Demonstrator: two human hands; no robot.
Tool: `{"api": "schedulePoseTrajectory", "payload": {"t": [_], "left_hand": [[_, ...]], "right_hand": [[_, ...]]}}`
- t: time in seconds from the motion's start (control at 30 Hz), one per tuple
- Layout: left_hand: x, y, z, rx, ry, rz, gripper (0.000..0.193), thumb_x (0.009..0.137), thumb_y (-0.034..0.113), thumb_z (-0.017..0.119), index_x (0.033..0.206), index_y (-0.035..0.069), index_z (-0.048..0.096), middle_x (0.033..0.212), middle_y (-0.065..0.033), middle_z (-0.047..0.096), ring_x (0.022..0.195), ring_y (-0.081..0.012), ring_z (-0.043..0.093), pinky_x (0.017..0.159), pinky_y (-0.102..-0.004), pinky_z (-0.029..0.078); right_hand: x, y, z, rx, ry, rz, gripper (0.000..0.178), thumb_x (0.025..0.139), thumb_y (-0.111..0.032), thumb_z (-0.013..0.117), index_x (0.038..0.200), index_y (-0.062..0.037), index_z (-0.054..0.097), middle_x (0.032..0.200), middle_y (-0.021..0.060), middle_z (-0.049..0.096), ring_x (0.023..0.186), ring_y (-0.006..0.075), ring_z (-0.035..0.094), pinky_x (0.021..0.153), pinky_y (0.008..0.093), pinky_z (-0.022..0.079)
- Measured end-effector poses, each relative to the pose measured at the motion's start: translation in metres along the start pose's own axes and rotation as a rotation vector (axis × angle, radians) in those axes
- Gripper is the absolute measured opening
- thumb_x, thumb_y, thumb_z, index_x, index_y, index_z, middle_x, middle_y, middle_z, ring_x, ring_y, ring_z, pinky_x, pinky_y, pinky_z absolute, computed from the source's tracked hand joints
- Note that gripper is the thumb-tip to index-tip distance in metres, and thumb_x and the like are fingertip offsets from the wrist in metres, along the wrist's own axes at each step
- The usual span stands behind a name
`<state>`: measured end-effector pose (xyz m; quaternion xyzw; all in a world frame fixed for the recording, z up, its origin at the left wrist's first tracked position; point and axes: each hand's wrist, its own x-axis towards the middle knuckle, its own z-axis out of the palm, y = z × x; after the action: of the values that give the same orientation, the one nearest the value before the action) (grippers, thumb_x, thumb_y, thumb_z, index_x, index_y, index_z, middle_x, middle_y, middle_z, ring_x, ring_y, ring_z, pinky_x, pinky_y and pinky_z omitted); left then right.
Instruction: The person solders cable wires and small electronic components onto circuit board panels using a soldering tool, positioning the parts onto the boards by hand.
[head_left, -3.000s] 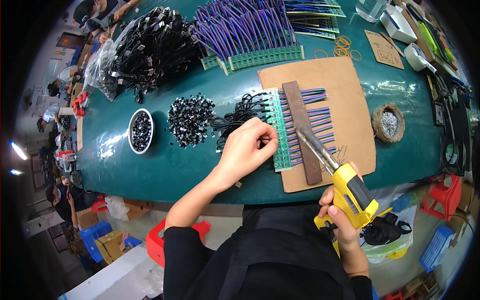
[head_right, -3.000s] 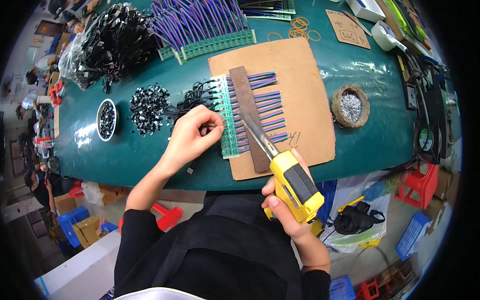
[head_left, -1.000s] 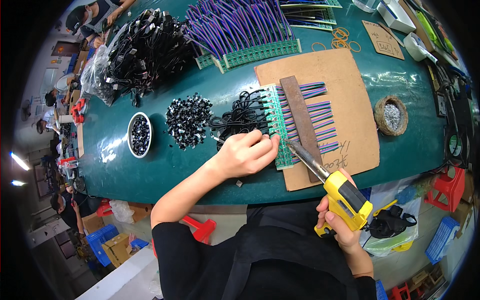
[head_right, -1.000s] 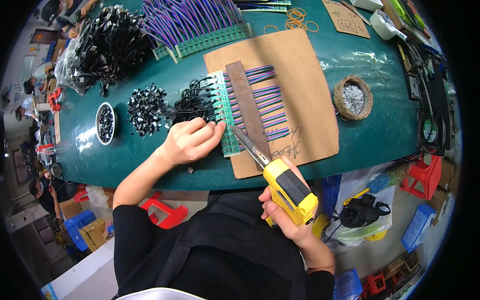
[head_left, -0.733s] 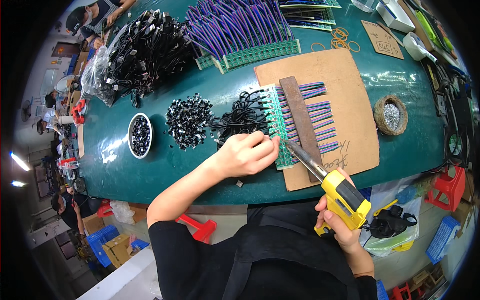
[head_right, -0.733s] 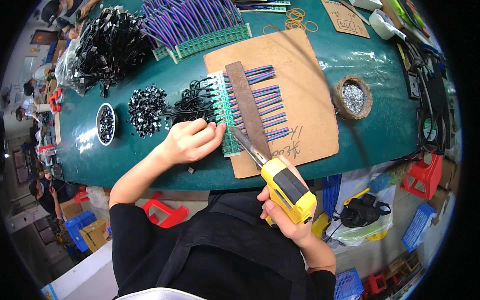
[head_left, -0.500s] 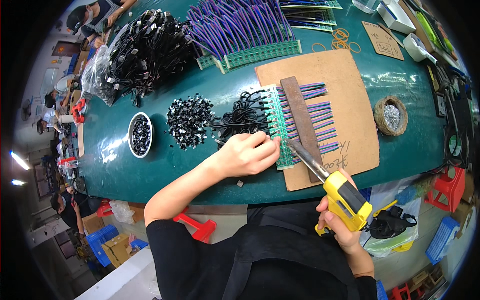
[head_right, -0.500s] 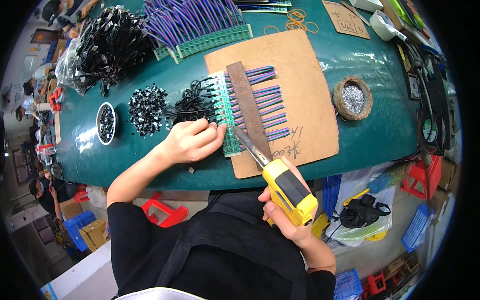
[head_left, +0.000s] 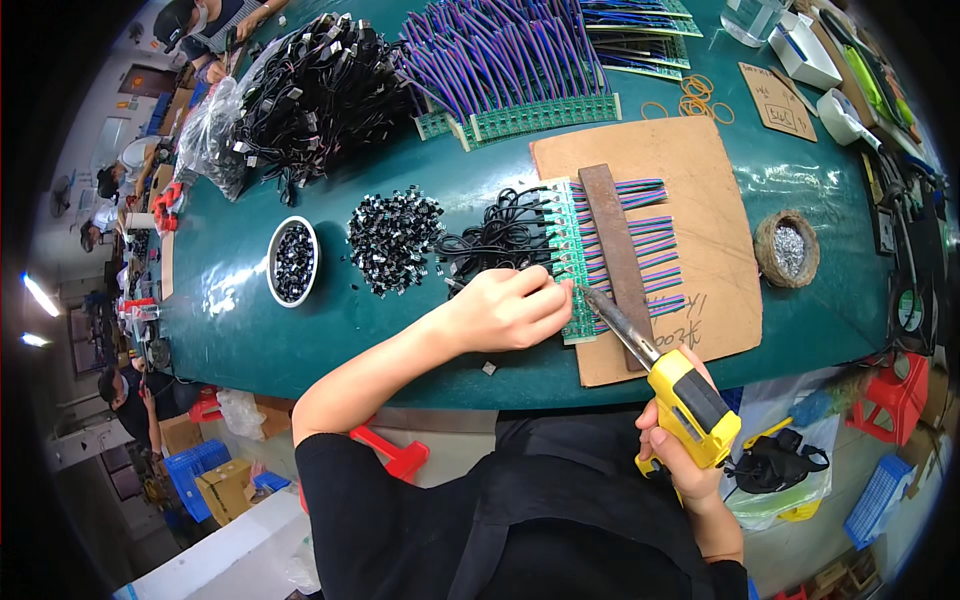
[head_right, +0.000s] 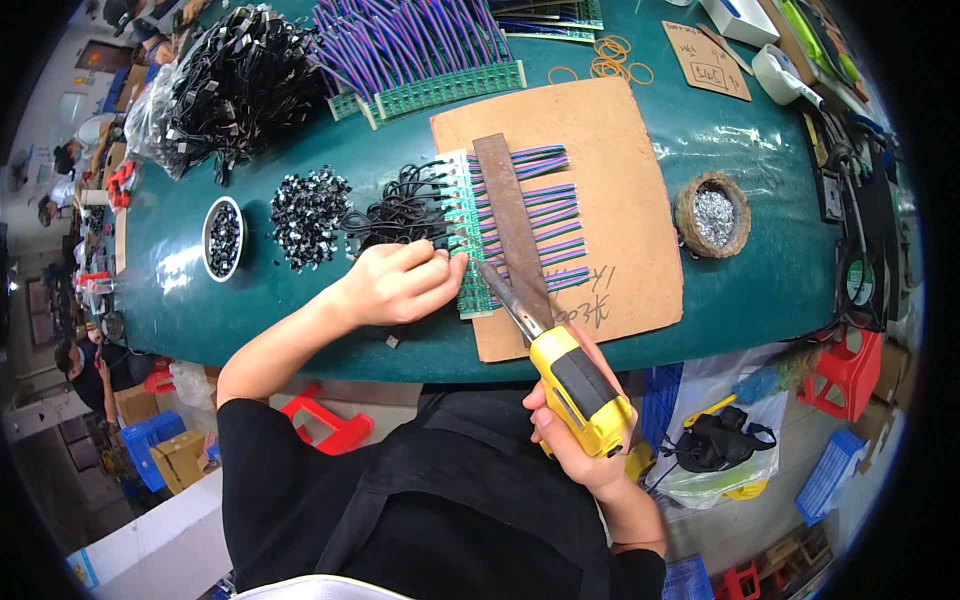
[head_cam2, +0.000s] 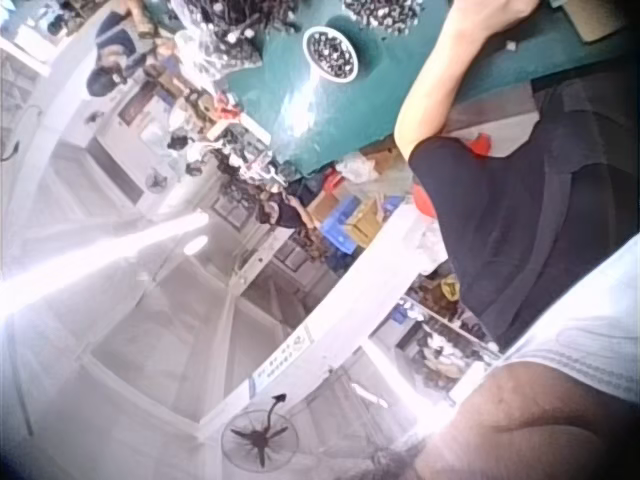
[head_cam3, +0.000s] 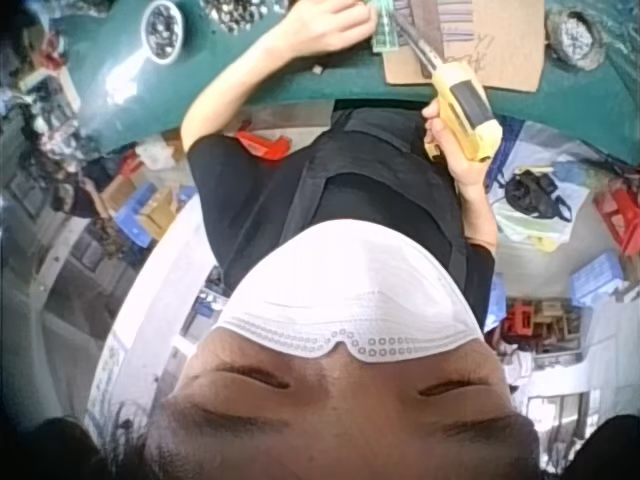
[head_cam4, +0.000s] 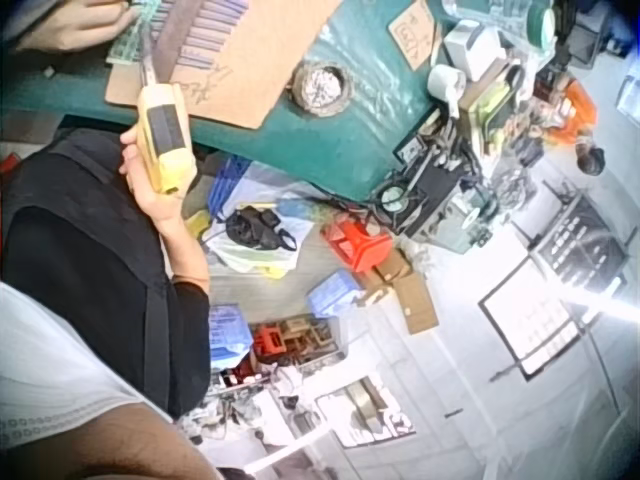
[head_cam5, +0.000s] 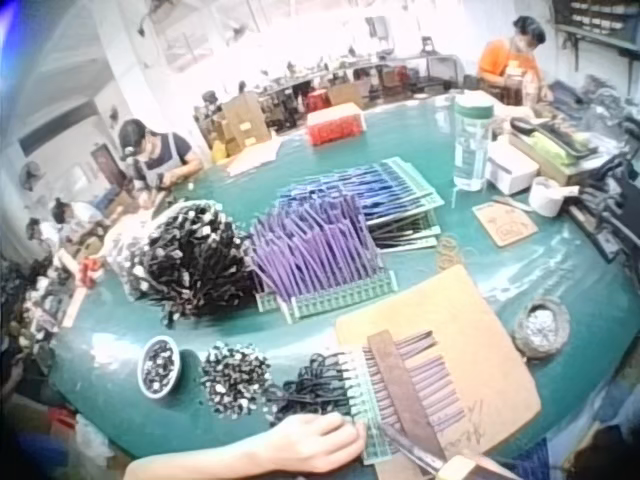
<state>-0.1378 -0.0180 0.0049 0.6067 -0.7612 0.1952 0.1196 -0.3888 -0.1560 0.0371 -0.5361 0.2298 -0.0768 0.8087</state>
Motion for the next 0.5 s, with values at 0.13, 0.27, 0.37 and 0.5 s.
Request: {"api": "schedulePoseTrajectory", "payload": {"t": [0.13,0.27,0.37,0.5], "left_hand": [[0.001,-0.002,0.002,-0.015,0.010,-0.002,0.019,0.067,0.005,0.064,0.087,0.003,0.063,0.071,0.0013,0.048,0.060,-0.0074,0.048,0.043,-0.0179,0.040],[0.001,-0.006,-0.001,-0.012,0.010,-0.006,0.018,0.068,0.005,0.064,0.086,0.003,0.063,0.069,0.0016,0.045,0.060,-0.0070,0.047,0.043,-0.0180,0.040],[-0.002,-0.005,-0.008,-0.004,0.017,-0.009,0.016,0.069,0.006,0.064,0.085,0.003,0.063,0.067,0.0022,0.041,0.058,-0.0066,0.045,0.043,-0.0181,0.039],[0.001,-0.012,-0.005,-0.129,-0.014,0.015,0.018,0.070,0.009,0.065,0.087,0.004,0.059,0.068,0.0018,0.042,0.061,-0.0096,0.048,0.043,-0.0232,0.039]], "right_hand": [[0.002,-0.007,0.001,0.006,0.012,0.026,0.073,0.079,0.005,0.057,0.142,0.0013,0.021,0.082,0.0097,0.058,0.068,0.0121,0.057,0.056,0.0223,0.051],[0.003,-0.010,0.004,0.007,0.102,0.032,0.080,0.074,-0.001,0.056,0.144,-0.0016,0.016,0.081,0.0100,0.056,0.063,0.0127,0.055,0.053,0.0225,0.048],[0.002,-0.012,0.007,0.077,0.081,0.049,0.080,0.075,-0.002,0.055,0.144,-0.0013,0.015,0.083,0.0112,0.055,0.063,0.0133,0.054,0.054,0.0233,0.049],[0.001,-0.009,0.007,0.114,0.137,-0.027,0.077,0.076,-0.002,0.054,0.143,-0.0007,0.016,0.086,0.0123,0.053,0.064,0.0136,0.053,0.051,0.0233,0.048]]}}
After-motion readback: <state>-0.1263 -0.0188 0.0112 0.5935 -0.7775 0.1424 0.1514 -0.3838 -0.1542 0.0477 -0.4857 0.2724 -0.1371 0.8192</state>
